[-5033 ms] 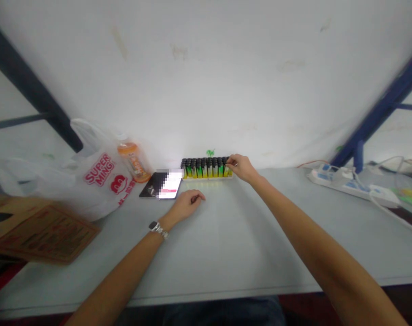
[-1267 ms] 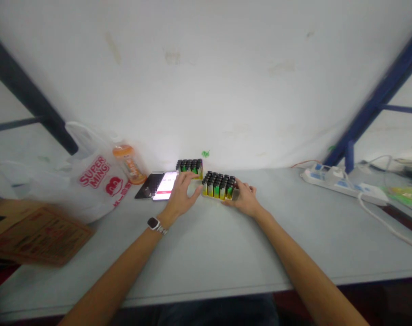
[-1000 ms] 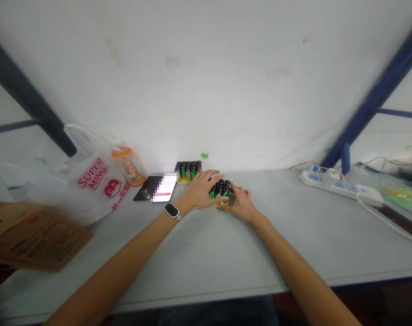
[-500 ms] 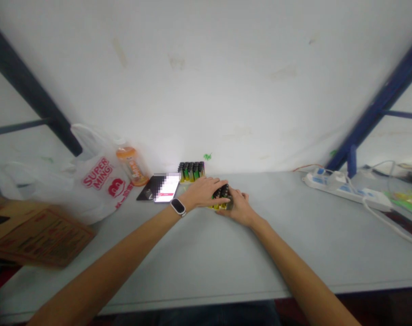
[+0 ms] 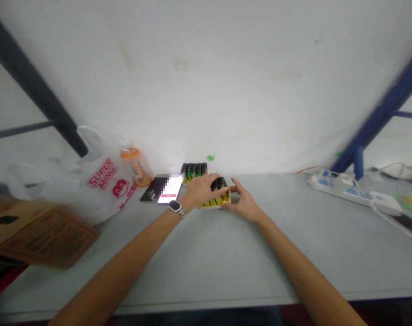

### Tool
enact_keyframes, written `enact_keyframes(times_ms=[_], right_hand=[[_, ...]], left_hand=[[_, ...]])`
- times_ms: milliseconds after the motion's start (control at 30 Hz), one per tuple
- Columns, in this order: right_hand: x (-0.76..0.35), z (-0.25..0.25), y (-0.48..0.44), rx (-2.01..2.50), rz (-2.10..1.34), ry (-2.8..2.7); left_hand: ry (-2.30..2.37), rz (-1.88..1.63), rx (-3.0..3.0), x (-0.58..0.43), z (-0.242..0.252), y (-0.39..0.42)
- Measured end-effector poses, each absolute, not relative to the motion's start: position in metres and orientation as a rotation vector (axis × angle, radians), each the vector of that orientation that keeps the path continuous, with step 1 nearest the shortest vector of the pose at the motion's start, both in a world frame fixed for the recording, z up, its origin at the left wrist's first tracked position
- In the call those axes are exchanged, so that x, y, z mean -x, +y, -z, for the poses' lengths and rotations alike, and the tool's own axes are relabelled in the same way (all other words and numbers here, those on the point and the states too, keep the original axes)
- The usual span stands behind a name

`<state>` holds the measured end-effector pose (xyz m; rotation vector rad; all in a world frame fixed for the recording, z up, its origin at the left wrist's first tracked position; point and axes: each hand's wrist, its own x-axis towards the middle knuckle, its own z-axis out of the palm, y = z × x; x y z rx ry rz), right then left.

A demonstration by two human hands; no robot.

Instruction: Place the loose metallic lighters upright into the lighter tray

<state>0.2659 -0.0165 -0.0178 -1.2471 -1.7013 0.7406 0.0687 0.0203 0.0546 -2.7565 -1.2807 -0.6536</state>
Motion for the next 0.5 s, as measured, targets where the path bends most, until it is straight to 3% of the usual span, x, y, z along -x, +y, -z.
enact_keyframes(times_ms=[267, 500], right_hand=[[-0.233, -0.001, -0.006, 1.112, -1.061, -1.392], [-0.181, 0.005, -0.001, 1.077, -1.076, -1.278]], left_hand=[[-1.800, 1.139, 2.605, -0.059, -0.053, 0.021], [-2.356, 1.574, 2.485, -0.050, -0.047, 0.026]])
